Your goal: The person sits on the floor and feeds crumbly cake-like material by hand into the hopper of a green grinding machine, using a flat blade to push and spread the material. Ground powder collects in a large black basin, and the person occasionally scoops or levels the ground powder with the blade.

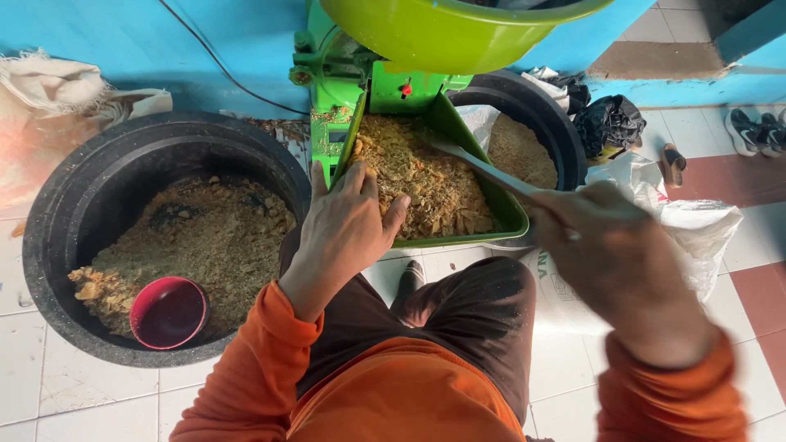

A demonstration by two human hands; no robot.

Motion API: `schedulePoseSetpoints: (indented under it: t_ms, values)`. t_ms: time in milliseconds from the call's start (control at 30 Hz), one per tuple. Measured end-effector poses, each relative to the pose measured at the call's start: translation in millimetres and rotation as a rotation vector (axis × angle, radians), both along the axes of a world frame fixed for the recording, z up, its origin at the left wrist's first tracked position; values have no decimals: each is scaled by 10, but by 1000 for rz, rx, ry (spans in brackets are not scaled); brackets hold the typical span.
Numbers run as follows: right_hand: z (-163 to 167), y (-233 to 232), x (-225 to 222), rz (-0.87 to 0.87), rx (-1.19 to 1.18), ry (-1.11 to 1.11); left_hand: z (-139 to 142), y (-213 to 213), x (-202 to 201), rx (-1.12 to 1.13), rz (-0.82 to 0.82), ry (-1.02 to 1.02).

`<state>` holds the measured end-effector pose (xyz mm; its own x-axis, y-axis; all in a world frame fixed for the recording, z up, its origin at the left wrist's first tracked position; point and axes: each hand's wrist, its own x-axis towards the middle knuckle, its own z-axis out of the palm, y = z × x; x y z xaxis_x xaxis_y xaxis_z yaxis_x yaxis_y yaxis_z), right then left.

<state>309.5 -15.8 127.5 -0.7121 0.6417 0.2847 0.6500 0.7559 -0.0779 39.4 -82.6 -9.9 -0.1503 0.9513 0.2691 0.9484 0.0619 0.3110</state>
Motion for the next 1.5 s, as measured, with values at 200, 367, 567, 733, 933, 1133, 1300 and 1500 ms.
schedulePoseSetpoints:
  t_ms: [200,367,567,733,933,1133,1300,1500]
  values:
    - [740,19,-95,208,70,-267,88,38,40,-47,8,7]
    - [319,293,-336,36,-168,-231,75,38,62,-67,-16,-6]
    - [-196,233,-377,217,108,44,4,155,23,44,-99,117]
    - [-344,268,-370,119,55,198,-71,290,-75,-125,-146,37]
    - [-55,342,147,109,-110,211,-121,553,-107,124,-126,248]
    - [242,397,-414,194,-88,107,-14,894,-158,-531,-104,49]
    - [127,299,-417,214,-43,213,-85,984,-272,-300,-170,352]
    - [-382,298,-356,64,-68,127,-189,1166,-351,-332,-108,350]
